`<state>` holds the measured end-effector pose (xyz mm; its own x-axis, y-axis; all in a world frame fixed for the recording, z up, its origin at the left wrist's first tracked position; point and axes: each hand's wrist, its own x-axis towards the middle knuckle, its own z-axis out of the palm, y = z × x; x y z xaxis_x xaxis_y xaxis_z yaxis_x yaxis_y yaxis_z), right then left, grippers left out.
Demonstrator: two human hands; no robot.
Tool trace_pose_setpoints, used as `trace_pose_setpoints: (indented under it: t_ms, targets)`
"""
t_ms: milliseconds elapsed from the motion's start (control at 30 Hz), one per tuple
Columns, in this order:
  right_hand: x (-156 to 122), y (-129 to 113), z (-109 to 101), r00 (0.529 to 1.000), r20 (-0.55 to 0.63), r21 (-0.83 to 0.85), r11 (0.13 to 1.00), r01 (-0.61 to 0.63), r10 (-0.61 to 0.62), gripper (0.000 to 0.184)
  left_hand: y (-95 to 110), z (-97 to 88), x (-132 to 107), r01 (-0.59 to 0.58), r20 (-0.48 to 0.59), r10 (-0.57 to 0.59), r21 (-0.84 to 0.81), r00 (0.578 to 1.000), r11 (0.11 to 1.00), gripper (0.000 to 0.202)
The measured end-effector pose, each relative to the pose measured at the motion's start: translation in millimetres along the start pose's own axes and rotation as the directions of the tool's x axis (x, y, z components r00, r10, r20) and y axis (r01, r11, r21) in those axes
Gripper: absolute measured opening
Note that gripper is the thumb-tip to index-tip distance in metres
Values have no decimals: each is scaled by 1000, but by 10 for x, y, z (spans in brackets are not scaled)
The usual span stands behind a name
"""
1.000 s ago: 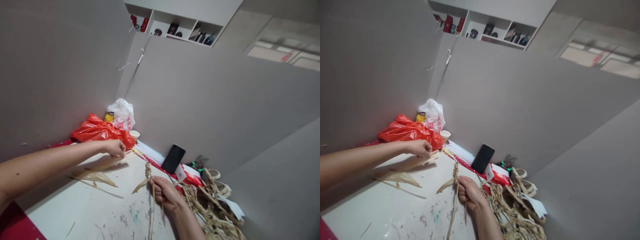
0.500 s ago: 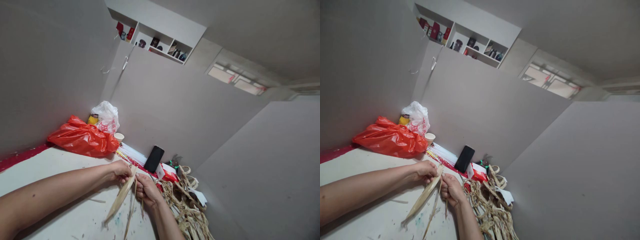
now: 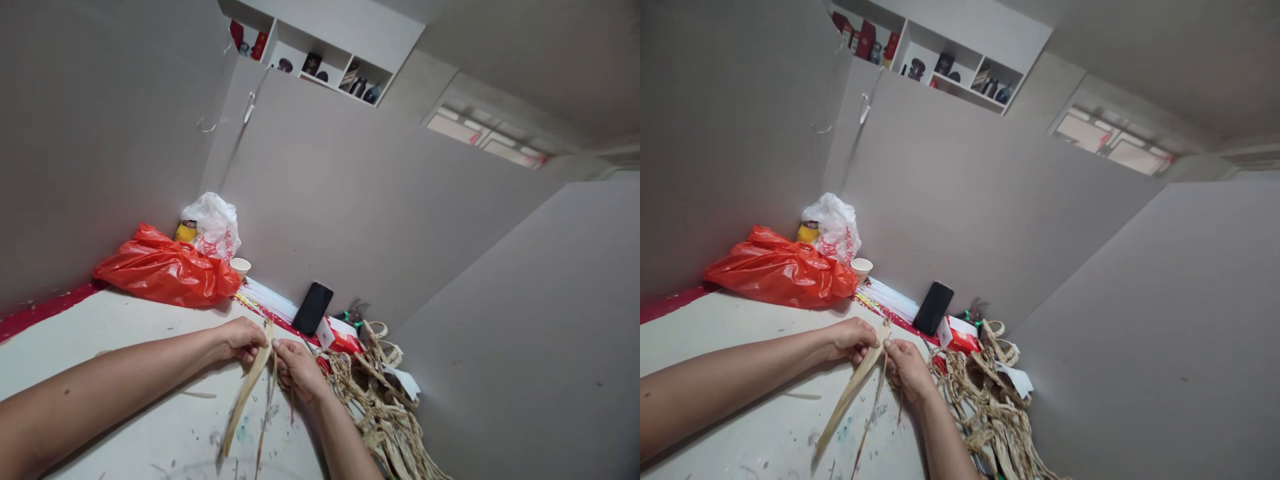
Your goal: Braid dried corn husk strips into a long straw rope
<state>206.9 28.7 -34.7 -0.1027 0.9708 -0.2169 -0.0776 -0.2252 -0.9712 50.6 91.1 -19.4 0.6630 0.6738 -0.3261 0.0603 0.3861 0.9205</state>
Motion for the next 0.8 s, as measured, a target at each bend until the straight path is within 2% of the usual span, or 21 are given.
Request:
trace_pose_setpoints:
  t_ms: [300,533,633,700,733,800]
  targets:
    - [0,6,35,999,-32,-3,1000,-17,17,39,-89,-8,54,-14,-39,16,44,999,999,16]
    - [-1,-19,81,995,-104,-18,1000,-5,3,38,-93,84,-10,-135,-45,135,8,990,991,13]
    - [6,-10,57,991,-134,-46,999,-23,17,39,41,116,-76,-225,-7,225,-11,974,974,15]
    - [9,5,35,990,-139,-59,998,-38,30,38,207,107,-151,-305,12,306,-32,952,952,18]
    - [10,13,25,990,-137,-64,997,-44,35,38,311,90,-204,-348,14,349,-50,937,936,19]
    - [10,26,13,990,-131,-76,996,-54,44,37,547,31,-349,-471,11,476,-125,879,873,22]
